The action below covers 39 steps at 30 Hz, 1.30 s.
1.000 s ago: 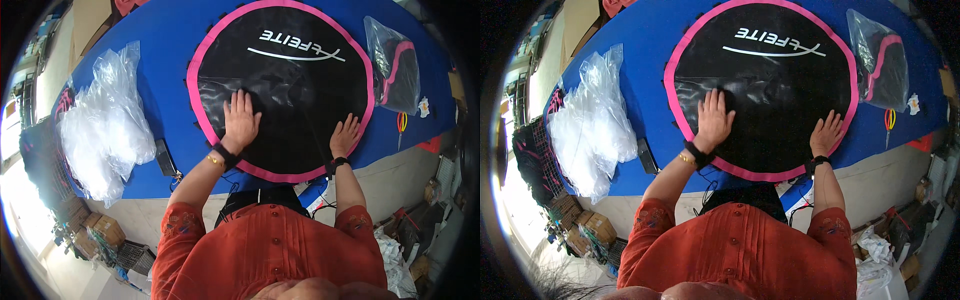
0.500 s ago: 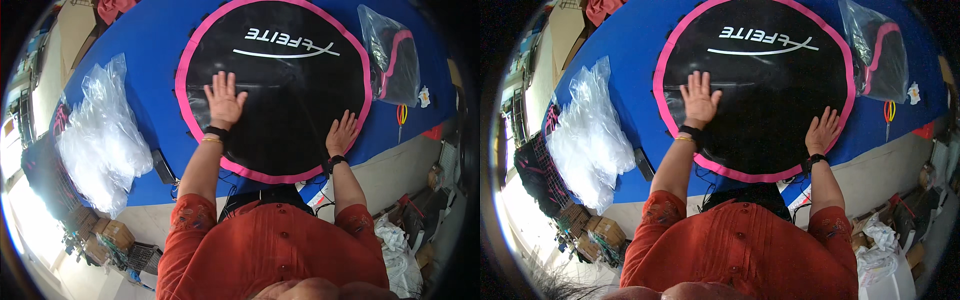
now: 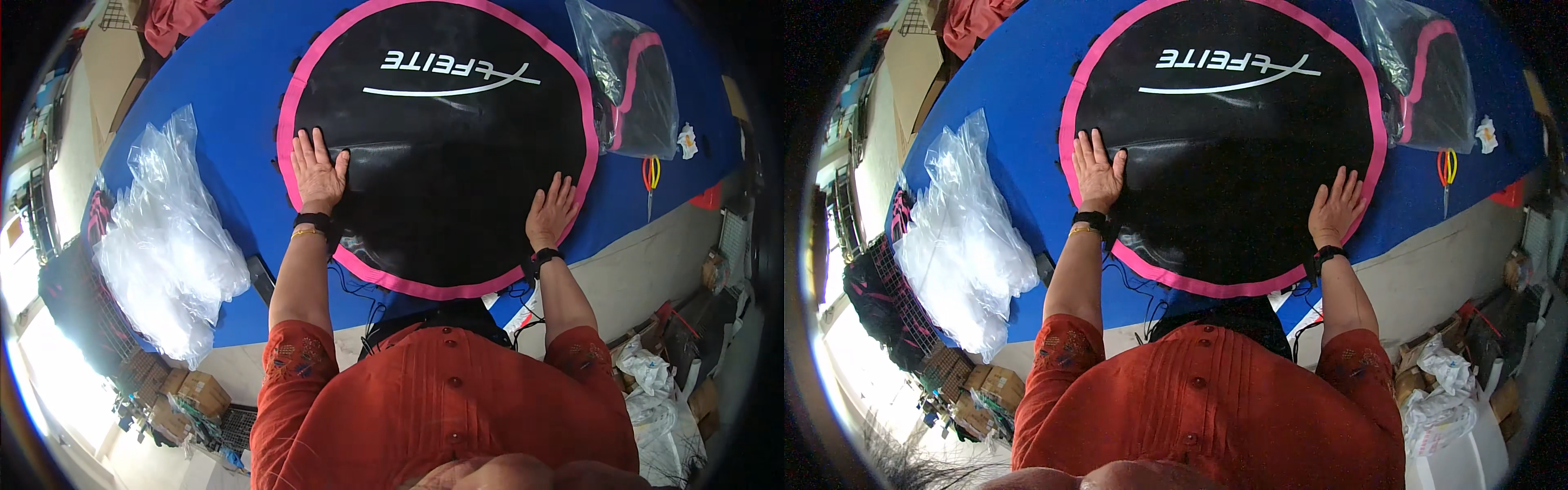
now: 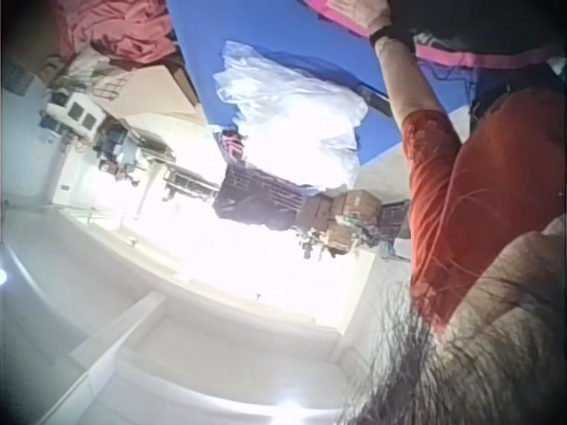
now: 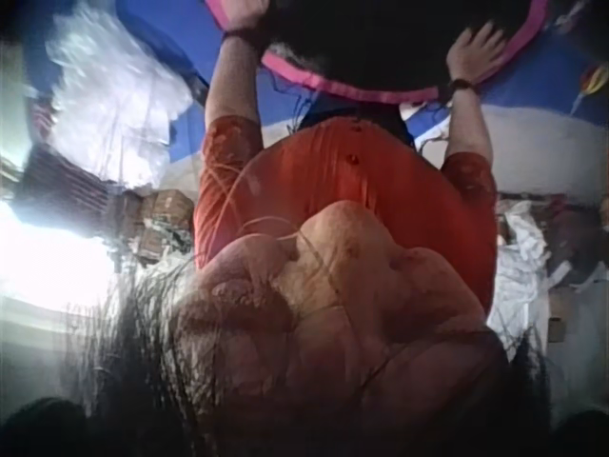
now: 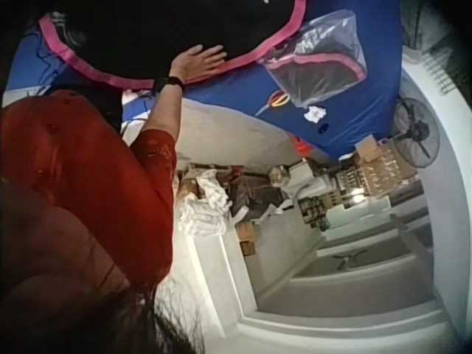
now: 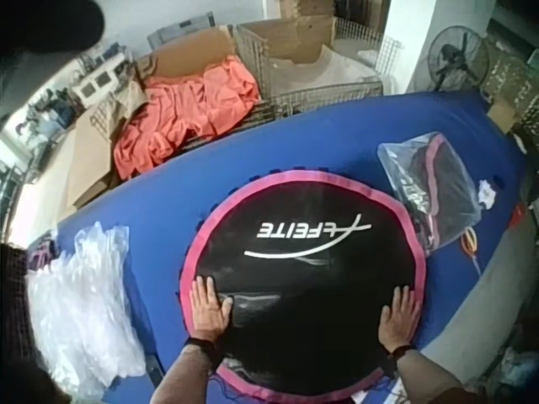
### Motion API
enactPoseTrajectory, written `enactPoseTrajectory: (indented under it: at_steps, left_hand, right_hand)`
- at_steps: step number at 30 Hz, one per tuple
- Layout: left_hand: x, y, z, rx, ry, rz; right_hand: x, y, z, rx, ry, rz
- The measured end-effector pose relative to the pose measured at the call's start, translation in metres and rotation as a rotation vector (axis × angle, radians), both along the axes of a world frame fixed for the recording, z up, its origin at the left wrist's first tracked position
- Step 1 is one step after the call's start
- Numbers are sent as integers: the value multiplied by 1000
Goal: The recorder is inspecting and flattening circular pop-up mesh nets on a blue workbench in a factory setting.
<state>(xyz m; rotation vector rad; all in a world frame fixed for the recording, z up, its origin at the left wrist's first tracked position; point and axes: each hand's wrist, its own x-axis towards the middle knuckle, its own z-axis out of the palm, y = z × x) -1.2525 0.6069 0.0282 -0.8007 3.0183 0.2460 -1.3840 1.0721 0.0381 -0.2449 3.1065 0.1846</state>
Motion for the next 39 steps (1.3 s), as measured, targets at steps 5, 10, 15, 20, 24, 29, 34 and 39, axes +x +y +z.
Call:
enactPoseTrajectory:
  at_steps: [5,10,15,20,24,29,34,39]
  left_hand:
    - [-2,0,-1,-1,-12,-6]
    - [1,-3,-6,-13,-5,-20]
    - [-6,2,1,-44,-82,16]
    - [-61,110,51,157,84,-208]
    - [-83,205,62,339,147,-438]
    - [-82,236,31,240,115,-558]
    - [-82,198,32,150,71,-452]
    - [-62,138,20,74,30,-264]
  right_hand:
    - [0,1,0,1,9,-7]
    - [0,-1,2,-1,8,-18]
    - [-2,-5,-1,-16,8,-11]
    - [-1,7,2,-15,-13,-57]
    - [-1,3,0,-6,9,-22]
    - [0,-3,3,-21,14,-11]
    - [-1,1,3,-27,24,5]
    - [0,1,0,-6,8,-12]
